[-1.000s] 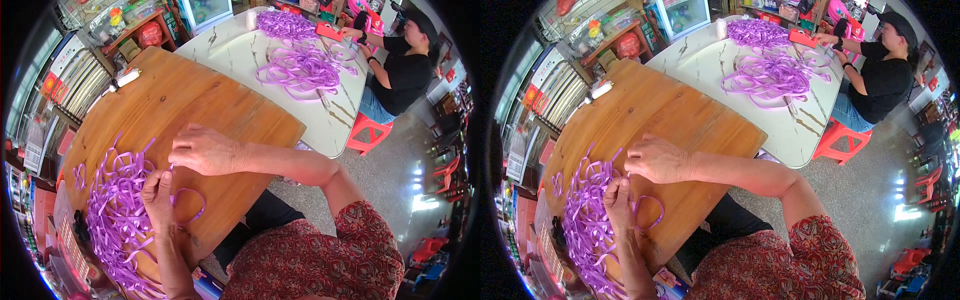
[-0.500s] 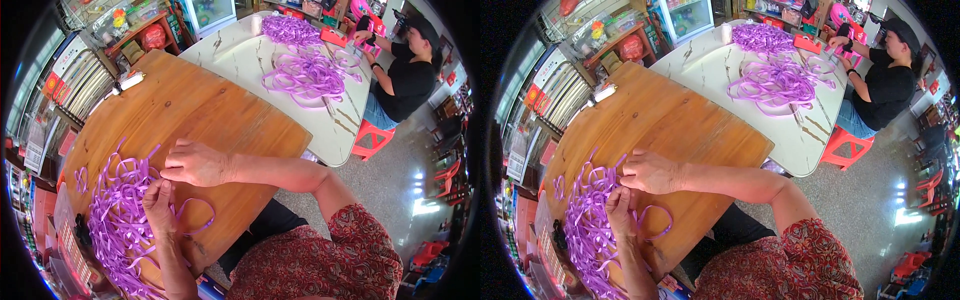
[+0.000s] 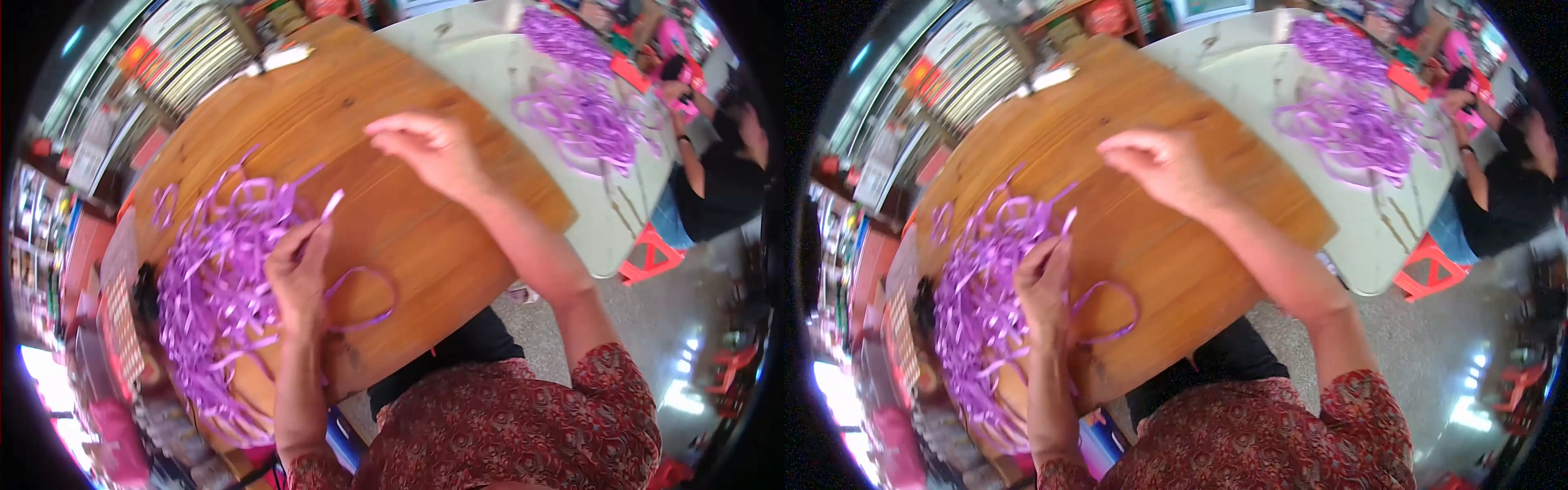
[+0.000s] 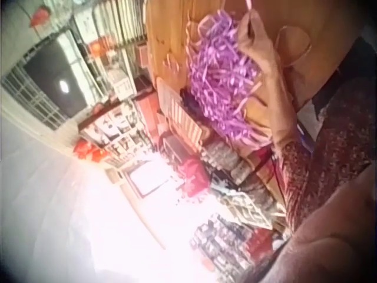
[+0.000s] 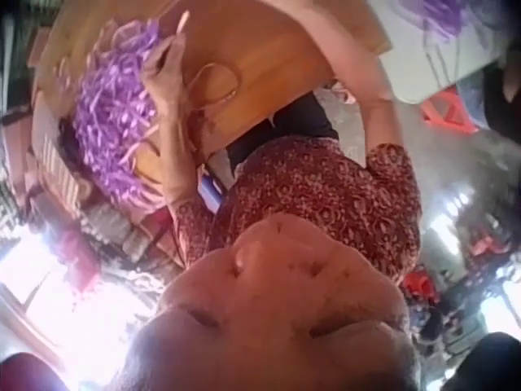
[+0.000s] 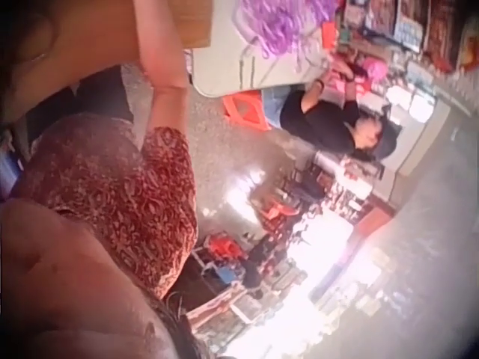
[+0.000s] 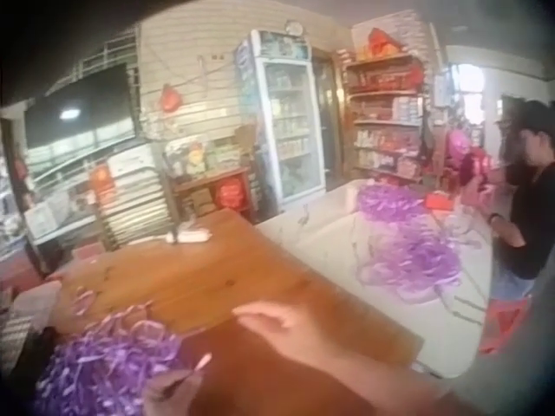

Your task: The person picks up purple ribbons one by one from a pile on a wooden table and ties a knot in each by hand. They repeat this process multiple times, setting each knotted ribbon back onto the table.

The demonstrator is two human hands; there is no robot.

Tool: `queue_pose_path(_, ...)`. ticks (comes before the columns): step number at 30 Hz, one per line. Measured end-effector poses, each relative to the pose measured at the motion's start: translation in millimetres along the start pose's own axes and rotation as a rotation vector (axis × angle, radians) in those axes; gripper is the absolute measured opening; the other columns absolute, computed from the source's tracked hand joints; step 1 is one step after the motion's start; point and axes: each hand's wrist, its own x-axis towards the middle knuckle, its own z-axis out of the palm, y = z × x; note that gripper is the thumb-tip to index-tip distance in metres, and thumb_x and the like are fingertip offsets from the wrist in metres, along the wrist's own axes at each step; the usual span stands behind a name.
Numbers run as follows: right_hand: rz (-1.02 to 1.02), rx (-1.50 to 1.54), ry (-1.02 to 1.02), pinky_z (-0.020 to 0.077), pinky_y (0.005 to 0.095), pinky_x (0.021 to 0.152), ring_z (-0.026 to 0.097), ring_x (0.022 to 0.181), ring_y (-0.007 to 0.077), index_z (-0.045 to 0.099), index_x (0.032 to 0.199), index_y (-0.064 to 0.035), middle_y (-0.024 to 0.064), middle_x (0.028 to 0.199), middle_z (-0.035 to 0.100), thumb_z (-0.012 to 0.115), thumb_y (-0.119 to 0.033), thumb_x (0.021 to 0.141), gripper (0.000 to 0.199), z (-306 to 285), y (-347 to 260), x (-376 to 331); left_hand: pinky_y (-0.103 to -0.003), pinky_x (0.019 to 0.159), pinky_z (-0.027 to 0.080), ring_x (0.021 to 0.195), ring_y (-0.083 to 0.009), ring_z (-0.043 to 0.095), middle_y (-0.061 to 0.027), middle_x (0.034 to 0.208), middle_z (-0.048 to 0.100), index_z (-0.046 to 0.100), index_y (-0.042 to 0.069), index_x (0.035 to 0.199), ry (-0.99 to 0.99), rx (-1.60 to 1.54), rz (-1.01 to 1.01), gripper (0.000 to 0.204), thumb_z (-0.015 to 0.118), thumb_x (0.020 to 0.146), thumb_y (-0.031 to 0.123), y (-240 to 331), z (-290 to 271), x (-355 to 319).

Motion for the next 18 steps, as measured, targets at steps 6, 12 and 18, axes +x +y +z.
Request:
queue_pose_path(6,-0.349,-0.232,-0.194,0.0488,0.0273,0.073,0.061,0.081,0.0174,0.067,0.102,-0.0045,0.0081,0.092,0.065,0.067,-0.005,0.08,0.022,15,-15,-2,-0.016,0.056,0.035,0.064,-0.0006,0.045,0.0065,0.073,0.057,0.069,0.0,0.089,-0.004,-0.07,0.051,0.007,0.066,0.083,0.0,-8,-4,-3)
queue_pose_path(12,-0.555,-0.527,-0.291,0.0425,0.0348,0.084,0.055,0.093,0.0211,0.069,0.102,-0.0092,0.0011,0.099,0.064,0.073,-0.018,0.072,0.032,30,-17,-16,-0.019,0.053,0.036,0.06,-0.0029,0.045,0.0032,0.068,0.056,0.068,0.002,0.086,-0.012,0.096,0.156,0.005,0.068,0.081,0.001,-8,-1,-4)
queue_pose_path(18,-0.515,-0.551,-0.372,0.0439,0.0345,0.075,0.055,0.081,0.0193,0.069,0.096,-0.0094,0.0018,0.087,0.062,0.072,-0.015,0.073,0.023,31,-9,-18,-0.021,0.051,0.035,0.057,-0.0054,0.042,0.0017,0.064,0.051,0.068,0.002,0.084,0.006,0.158,0.242,0.005,0.069,0.079,0.001,-6,-2,-5)
